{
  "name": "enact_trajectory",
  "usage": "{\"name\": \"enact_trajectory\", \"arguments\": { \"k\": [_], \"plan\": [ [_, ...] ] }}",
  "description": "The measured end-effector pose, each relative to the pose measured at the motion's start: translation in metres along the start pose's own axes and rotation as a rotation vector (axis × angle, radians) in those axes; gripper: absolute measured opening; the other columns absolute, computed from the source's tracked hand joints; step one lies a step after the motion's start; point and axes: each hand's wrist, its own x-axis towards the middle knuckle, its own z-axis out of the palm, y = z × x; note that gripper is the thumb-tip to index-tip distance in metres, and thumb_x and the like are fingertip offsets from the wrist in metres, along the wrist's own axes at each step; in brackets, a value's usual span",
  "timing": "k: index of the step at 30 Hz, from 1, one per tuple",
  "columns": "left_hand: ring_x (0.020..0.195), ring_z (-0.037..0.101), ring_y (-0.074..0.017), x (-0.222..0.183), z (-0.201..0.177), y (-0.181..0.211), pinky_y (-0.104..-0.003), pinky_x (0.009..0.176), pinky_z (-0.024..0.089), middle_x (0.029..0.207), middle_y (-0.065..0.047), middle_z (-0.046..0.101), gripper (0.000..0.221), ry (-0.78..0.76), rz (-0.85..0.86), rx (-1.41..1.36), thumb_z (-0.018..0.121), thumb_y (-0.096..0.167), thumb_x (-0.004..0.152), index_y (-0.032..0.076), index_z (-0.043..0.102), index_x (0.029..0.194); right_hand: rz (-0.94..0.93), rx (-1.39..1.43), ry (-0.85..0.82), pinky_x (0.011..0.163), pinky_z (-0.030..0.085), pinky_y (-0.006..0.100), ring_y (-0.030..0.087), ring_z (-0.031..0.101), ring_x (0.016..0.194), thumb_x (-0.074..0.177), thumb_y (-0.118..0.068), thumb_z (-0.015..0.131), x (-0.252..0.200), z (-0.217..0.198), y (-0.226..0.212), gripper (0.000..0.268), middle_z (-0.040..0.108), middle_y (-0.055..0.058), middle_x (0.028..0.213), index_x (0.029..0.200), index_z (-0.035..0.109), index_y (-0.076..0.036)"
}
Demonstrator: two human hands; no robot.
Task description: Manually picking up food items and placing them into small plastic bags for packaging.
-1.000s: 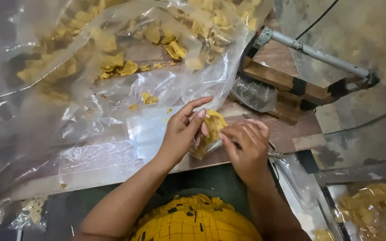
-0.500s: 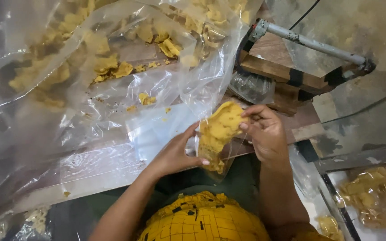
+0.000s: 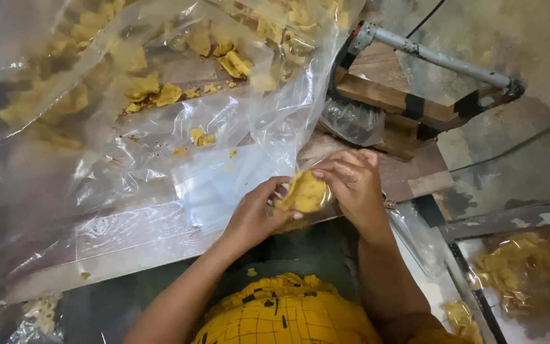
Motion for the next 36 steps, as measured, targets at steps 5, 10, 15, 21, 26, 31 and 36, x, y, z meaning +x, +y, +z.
{"name": "enact_trajectory", "arguments": {
  "k": [5,10,15,21,26,31,36],
  "plan": [
    [0.118,0.065,-0.0449,0.015,0.006,0.002,-0.058,0.090,0.058,0.131,-0.024,0.065,0.081,-0.275,-0.021,-0.469,0.085,0.038,0.078,0.012,0.053,0.148,-0.142,0.105,0.038,0.103,0.033,0.041,0.018,0.071,0.085,0.090,-0.034,0.078,0.002,0.004,-0.020,0.013,0.075,-0.003,0.078,0.088,0.077,-0.021],
    [0.096,0.073,-0.0314,0.014,0.028,-0.008,-0.045,0.080,0.063,0.105,-0.017,0.077,0.055,-0.115,-0.042,-0.544,0.088,0.022,0.077,0.005,0.071,0.126,-0.065,0.111,0.006,0.110,0.020,0.053,0.026,0.060,0.118,0.094,-0.062,0.058,-0.006,-0.016,0.008,0.049,0.071,0.004,0.107,0.076,0.067,-0.018],
    [0.090,0.076,-0.0294,0.020,0.026,-0.011,-0.039,0.069,0.064,0.096,-0.018,0.079,0.049,0.167,0.075,-0.432,0.091,0.016,0.075,0.009,0.074,0.121,0.122,0.669,0.104,0.118,0.036,0.048,0.030,0.054,0.134,0.083,-0.075,0.061,-0.006,-0.025,-0.019,0.084,0.057,0.020,0.137,0.119,0.060,0.000],
    [0.110,0.072,-0.0348,0.027,0.012,-0.010,-0.051,0.095,0.056,0.110,-0.017,0.079,0.052,0.194,0.290,-0.429,0.091,0.022,0.075,0.010,0.073,0.122,0.276,0.690,0.129,0.091,0.053,0.035,0.019,0.071,0.093,0.091,-0.009,0.075,-0.017,0.003,0.013,0.013,0.075,0.013,0.093,0.099,0.074,0.002],
    [0.108,0.074,-0.0368,0.039,-0.004,0.015,-0.049,0.096,0.057,0.109,-0.014,0.080,0.021,0.277,0.409,-0.358,0.069,0.008,0.096,0.006,0.079,0.114,0.362,0.683,0.245,0.088,0.056,0.031,0.013,0.070,0.090,0.088,-0.005,0.078,-0.003,0.003,-0.001,0.010,0.077,0.012,0.089,0.097,0.076,0.001],
    [0.099,0.077,-0.0344,0.064,0.004,0.037,-0.045,0.089,0.060,0.099,-0.010,0.082,0.014,0.331,0.484,-0.248,0.070,0.006,0.095,0.009,0.080,0.104,0.240,0.616,0.350,0.088,0.055,0.036,0.020,0.071,0.092,0.092,-0.010,0.072,0.004,-0.005,0.011,0.012,0.077,0.016,0.092,0.096,0.078,0.001],
    [0.085,0.078,-0.0216,0.102,0.018,0.051,-0.033,0.082,0.058,0.083,-0.010,0.081,0.017,0.393,0.457,-0.342,0.056,0.009,0.105,0.007,0.070,0.098,0.256,0.677,0.497,0.094,0.052,0.037,0.023,0.070,0.095,0.099,-0.018,0.065,0.005,-0.017,0.055,0.022,0.075,0.017,0.094,0.101,0.076,0.001]
  ]
}}
